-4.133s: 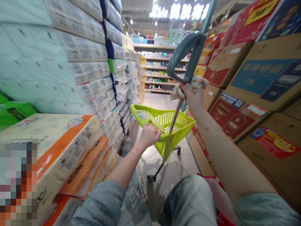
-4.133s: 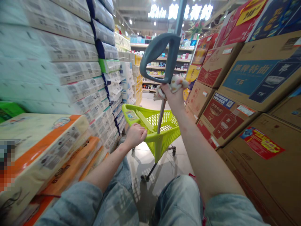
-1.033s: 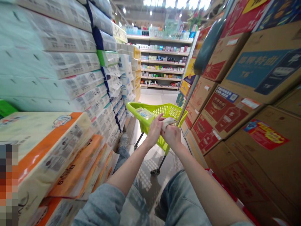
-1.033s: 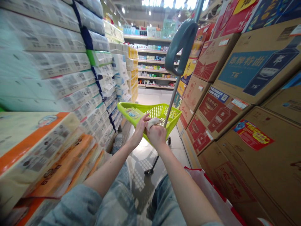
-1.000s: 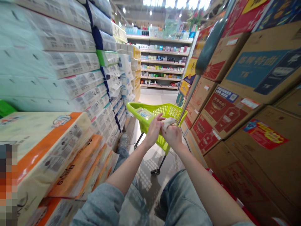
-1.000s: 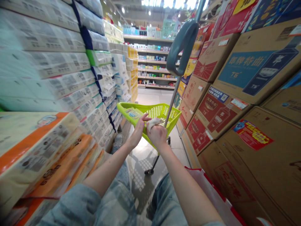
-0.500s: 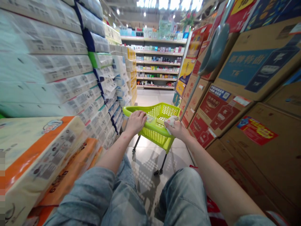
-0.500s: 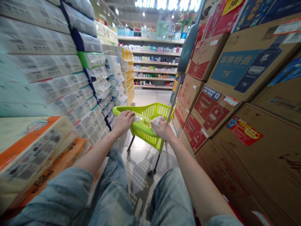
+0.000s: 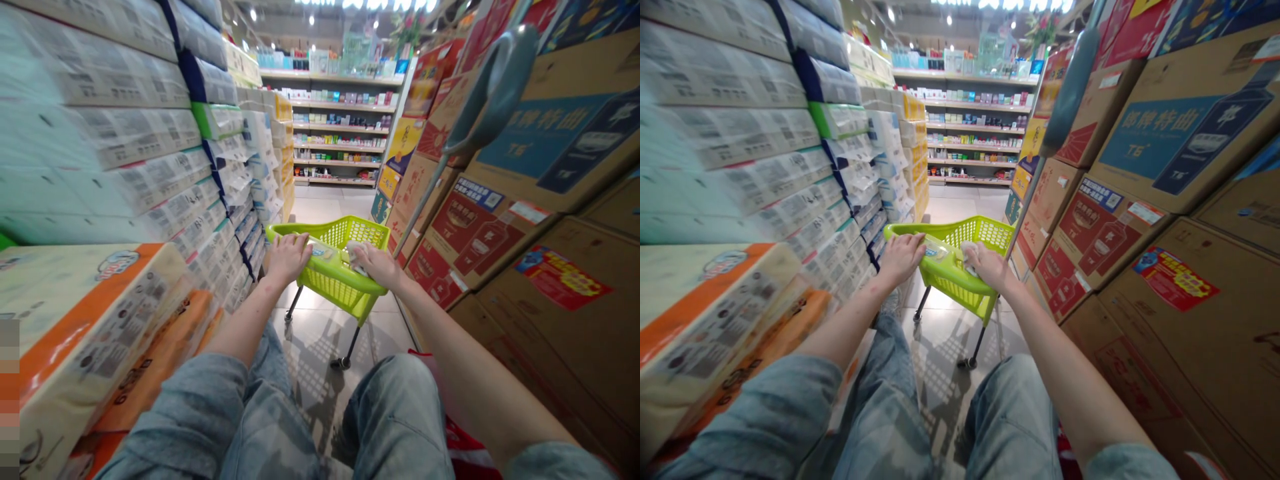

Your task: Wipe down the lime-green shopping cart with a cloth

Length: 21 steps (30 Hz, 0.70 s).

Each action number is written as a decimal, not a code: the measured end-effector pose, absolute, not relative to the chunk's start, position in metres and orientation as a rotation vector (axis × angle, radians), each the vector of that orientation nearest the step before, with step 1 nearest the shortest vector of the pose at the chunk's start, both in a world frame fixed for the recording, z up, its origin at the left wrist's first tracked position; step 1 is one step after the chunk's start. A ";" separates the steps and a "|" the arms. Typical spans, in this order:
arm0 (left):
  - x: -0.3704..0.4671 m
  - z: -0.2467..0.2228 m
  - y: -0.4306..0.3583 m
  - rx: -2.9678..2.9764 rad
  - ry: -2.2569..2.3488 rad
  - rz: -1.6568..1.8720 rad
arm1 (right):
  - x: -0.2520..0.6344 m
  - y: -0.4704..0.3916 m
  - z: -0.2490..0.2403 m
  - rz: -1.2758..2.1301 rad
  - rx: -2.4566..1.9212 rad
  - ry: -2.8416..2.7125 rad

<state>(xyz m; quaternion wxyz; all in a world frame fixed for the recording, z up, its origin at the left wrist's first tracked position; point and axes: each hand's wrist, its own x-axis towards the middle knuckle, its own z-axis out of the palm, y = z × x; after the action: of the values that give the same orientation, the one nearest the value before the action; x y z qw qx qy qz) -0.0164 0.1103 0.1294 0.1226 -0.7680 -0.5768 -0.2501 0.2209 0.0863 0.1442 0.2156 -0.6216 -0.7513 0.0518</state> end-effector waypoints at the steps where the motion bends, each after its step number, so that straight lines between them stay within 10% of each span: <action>1: -0.016 0.130 0.110 -2.244 -1.689 -0.734 | 0.221 0.082 0.145 0.068 -1.663 -2.020; 21: 0.024 0.126 0.100 -2.218 -1.712 -0.818 | 0.220 0.017 0.122 -0.191 -1.265 -2.008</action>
<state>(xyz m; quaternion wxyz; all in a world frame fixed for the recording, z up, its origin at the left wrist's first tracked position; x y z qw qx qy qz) 0.0242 0.1005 0.1260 0.1111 -0.7552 -0.5829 -0.2784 0.2204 0.0168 0.1218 0.3711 -0.4934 -0.7831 -0.0746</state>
